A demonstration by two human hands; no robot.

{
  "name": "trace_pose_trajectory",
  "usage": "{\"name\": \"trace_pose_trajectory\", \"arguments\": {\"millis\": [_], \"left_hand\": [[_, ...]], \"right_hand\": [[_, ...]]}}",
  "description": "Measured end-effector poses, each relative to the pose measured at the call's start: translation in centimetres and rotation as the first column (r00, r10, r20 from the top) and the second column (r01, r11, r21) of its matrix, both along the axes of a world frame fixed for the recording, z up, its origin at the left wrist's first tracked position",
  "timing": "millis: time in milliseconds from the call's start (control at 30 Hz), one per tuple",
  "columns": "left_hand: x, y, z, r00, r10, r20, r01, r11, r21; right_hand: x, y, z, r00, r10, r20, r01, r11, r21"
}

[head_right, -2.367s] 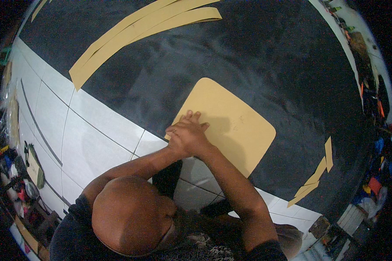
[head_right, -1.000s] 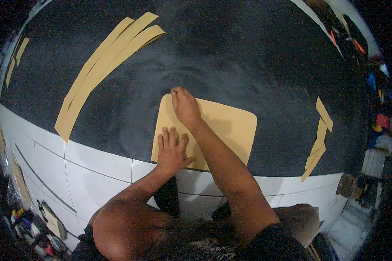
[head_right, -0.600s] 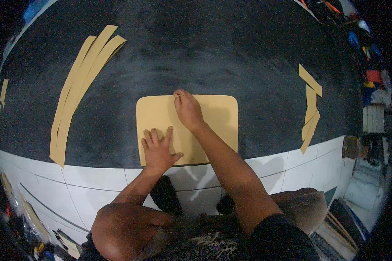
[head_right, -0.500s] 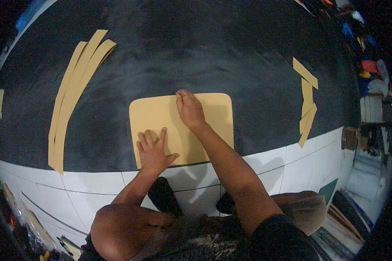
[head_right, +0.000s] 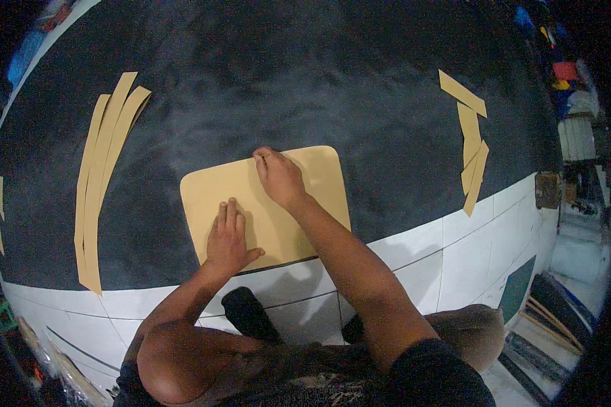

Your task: The person sits on the floor and uses a pencil to trace the outline of a rectangular template onto a large black sheet of material. They repeatedly reposition the template and trace its edges to create multiple marked sections on the sheet.

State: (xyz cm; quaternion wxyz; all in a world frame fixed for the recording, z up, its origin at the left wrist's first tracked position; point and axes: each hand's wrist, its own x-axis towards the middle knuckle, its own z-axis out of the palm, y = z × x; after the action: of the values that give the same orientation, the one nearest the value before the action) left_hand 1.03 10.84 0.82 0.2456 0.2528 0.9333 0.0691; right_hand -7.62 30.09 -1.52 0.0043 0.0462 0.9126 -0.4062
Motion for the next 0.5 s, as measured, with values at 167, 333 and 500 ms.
{"name": "trace_pose_trajectory", "arguments": {"millis": [167,333,500], "left_hand": [[-1.3,1.6,2.2,0.997,-0.071,0.003,0.071,0.994,-0.086],[-1.8,2.5,2.4,0.994,-0.092,0.066,0.102,0.981,-0.167],[-2.4,3.4,2.4,0.980,-0.162,0.120,0.184,0.960,-0.210]], "right_hand": [[0.1,4.0,-0.2,0.992,-0.121,0.037,0.120,0.993,0.004],[0.6,8.2,-0.5,0.977,-0.209,0.035,0.209,0.978,-0.006],[1.3,11.1,-0.3,0.955,-0.288,0.062,0.291,0.956,-0.045]]}}
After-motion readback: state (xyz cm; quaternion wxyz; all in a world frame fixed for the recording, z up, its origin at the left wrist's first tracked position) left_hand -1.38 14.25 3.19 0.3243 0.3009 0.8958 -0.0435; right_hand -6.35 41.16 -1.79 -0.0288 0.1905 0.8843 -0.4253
